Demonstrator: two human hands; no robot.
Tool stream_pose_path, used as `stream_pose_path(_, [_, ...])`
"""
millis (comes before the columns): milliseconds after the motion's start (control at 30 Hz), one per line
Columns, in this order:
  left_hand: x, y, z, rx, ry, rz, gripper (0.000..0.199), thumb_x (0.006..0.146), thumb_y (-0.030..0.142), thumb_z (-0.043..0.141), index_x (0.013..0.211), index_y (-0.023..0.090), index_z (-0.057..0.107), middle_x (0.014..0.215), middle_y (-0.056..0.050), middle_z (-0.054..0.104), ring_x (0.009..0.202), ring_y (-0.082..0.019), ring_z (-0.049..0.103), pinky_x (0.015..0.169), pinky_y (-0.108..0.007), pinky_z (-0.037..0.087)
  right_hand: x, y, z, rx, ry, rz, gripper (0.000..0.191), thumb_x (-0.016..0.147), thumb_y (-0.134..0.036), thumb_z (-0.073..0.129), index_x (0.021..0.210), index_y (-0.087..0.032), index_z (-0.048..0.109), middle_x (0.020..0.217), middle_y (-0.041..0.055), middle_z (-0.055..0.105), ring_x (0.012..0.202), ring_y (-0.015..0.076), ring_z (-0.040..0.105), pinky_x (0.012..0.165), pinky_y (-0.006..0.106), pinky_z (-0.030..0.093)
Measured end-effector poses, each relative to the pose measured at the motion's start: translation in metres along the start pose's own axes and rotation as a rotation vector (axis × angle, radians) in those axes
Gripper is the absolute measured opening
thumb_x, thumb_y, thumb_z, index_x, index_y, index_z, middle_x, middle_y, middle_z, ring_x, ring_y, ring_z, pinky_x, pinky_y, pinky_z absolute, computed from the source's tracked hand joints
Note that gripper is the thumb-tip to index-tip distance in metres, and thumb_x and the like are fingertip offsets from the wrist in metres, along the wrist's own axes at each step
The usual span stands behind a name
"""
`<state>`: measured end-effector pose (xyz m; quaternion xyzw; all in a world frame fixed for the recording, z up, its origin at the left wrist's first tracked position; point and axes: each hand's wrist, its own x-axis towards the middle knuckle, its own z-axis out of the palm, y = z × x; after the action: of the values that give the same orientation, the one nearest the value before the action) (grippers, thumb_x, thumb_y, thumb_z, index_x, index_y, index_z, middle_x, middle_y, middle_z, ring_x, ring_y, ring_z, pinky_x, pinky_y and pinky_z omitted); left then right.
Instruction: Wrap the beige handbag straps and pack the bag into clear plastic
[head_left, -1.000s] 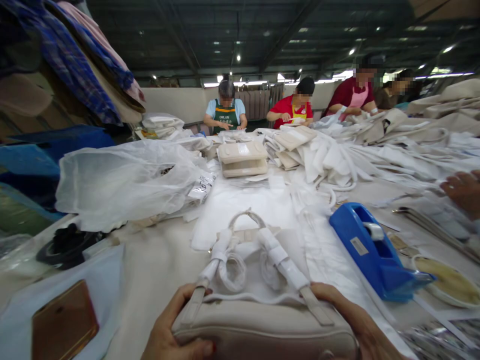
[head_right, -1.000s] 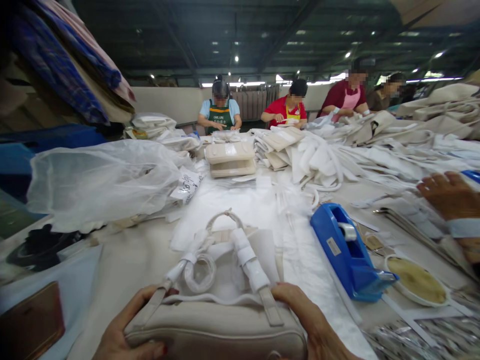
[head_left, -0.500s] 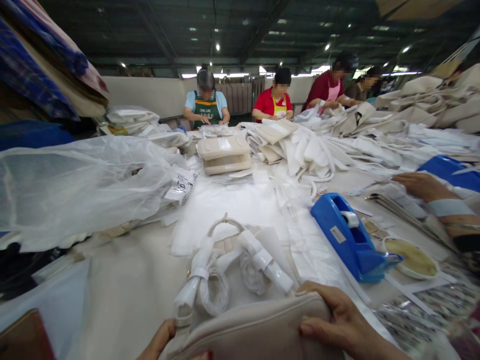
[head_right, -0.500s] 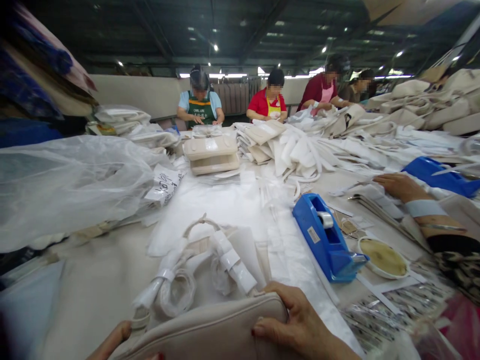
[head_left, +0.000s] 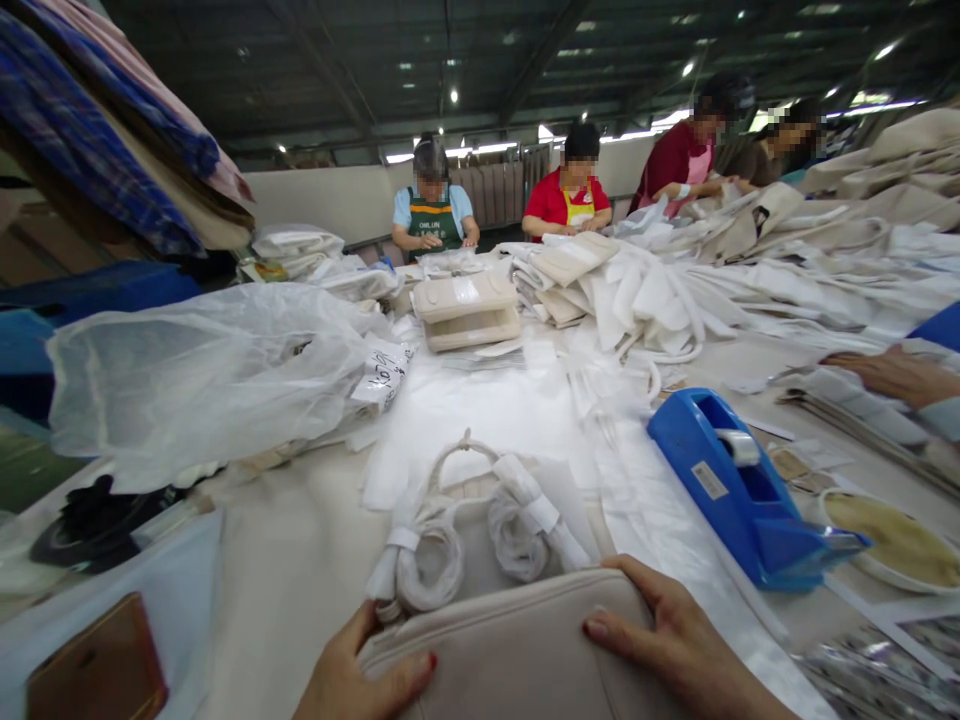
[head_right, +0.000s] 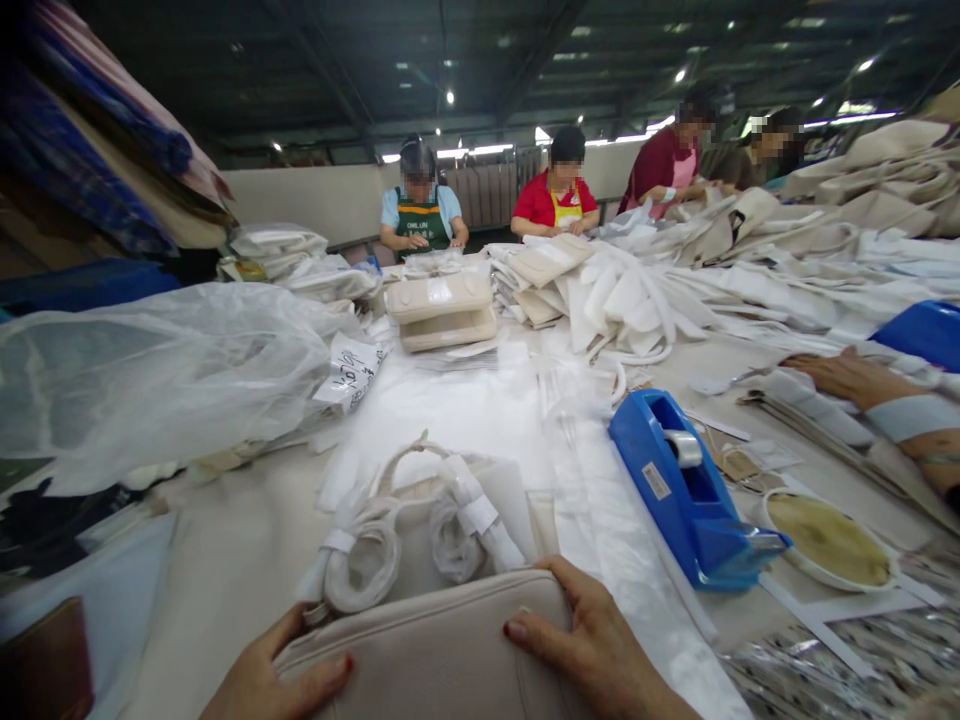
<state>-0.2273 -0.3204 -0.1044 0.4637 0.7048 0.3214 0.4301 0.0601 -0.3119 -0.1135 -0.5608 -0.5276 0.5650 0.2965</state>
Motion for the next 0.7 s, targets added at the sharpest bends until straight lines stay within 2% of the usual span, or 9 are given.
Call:
stream_pose_path(100, [0.007, 0.011, -0.009, 0.005, -0.004, 0.017, 0.05, 0.053, 0.054, 0.07, 0.085, 0.017, 0.062, 0.08, -0.005, 0.071, 0.079, -0.026, 0.064, 0.07, -0.03, 0.049, -0.003, -0.002, 0.001, -0.007, 0.026, -0.001, 0.041, 0.066, -0.056, 0.065, 0.083, -0.019, 0.061, 0.074, -0.0004, 0.063, 0.073, 0.0186, 0.057, 0.064, 0.025, 0.042])
stream_pose_path(200, [0.02, 0.026, -0.013, -0.038, -0.072, -0.063, 0.047, 0.062, 0.055, 0.069, 0.082, 0.014, 0.063, 0.068, -0.003, 0.067, 0.068, -0.02, 0.061, 0.06, -0.025, 0.045, -0.005, -0.003, 0.001, -0.011, 0.024, 0.0, 0.042, 0.067, -0.057, 0.065, 0.084, -0.019, 0.061, 0.073, -0.0004, 0.064, 0.072, 0.0189, 0.057, 0.063, 0.025, 0.043])
stream_pose_path(300, [0.032, 0.034, -0.011, -0.39, -0.261, -0.173, 0.036, 0.06, 0.038, 0.078, 0.081, 0.012, 0.063, 0.071, -0.003, 0.067, 0.065, -0.015, 0.059, 0.06, -0.022, 0.045, -0.005, -0.002, 0.002, -0.038, 0.027, -0.002, 0.043, 0.068, -0.059, 0.063, 0.086, -0.019, 0.062, 0.076, 0.0003, 0.065, 0.074, 0.0201, 0.059, 0.066, 0.026, 0.044])
stream_pose_path(367, [0.036, 0.032, -0.008, -0.656, -0.32, -0.278, 0.028, 0.058, 0.024, 0.079, 0.077, 0.011, 0.063, 0.067, -0.003, 0.066, 0.06, -0.014, 0.059, 0.058, -0.023, 0.048, -0.003, -0.001, 0.002, -0.049, 0.024, -0.003, 0.044, 0.068, -0.059, 0.062, 0.087, -0.019, 0.062, 0.078, 0.0008, 0.066, 0.076, 0.0208, 0.06, 0.067, 0.026, 0.044])
stream_pose_path(433, [0.038, 0.026, -0.004, -0.849, -0.259, -0.396, 0.02, 0.06, 0.013, 0.074, 0.076, 0.012, 0.063, 0.064, -0.003, 0.065, 0.057, -0.015, 0.06, 0.056, -0.025, 0.05, -0.002, 0.001, 0.002, -0.055, 0.009, -0.002, 0.044, 0.069, -0.059, 0.061, 0.088, -0.019, 0.062, 0.079, 0.0011, 0.066, 0.077, 0.0209, 0.06, 0.067, 0.026, 0.045])
stream_pose_path(533, [0.039, 0.017, 0.001, -0.962, -0.17, -0.421, 0.023, 0.063, 0.005, 0.067, 0.083, 0.013, 0.063, 0.069, -0.003, 0.068, 0.059, -0.016, 0.063, 0.056, -0.026, 0.053, 0.0, 0.002, 0.003, -0.071, 0.011, 0.0, 0.042, 0.071, -0.057, 0.06, 0.088, -0.019, 0.062, 0.079, 0.0012, 0.067, 0.076, 0.0206, 0.061, 0.066, 0.026, 0.046])
stream_pose_path(600, [0.039, 0.014, 0.003, -0.965, -0.179, -0.393, 0.026, 0.062, 0.006, 0.069, 0.086, 0.014, 0.062, 0.07, -0.003, 0.068, 0.056, -0.016, 0.063, 0.054, -0.027, 0.053, 0.001, 0.002, 0.003, -0.069, 0.029, 0.005, 0.041, 0.071, -0.055, 0.061, 0.089, -0.019, 0.062, 0.08, 0.0014, 0.068, 0.077, 0.0209, 0.062, 0.066, 0.026, 0.046])
stream_pose_path(700, [0.039, 0.017, 0.003, -0.926, -0.232, -0.395, 0.033, 0.058, 0.017, 0.077, 0.088, 0.016, 0.062, 0.067, -0.001, 0.067, 0.057, -0.019, 0.064, 0.054, -0.028, 0.053, 0.002, 0.002, 0.005, -0.063, 0.036, 0.02, 0.04, 0.07, -0.054, 0.061, 0.09, -0.019, 0.062, 0.082, 0.0022, 0.069, 0.079, 0.0219, 0.063, 0.068, 0.027, 0.047])
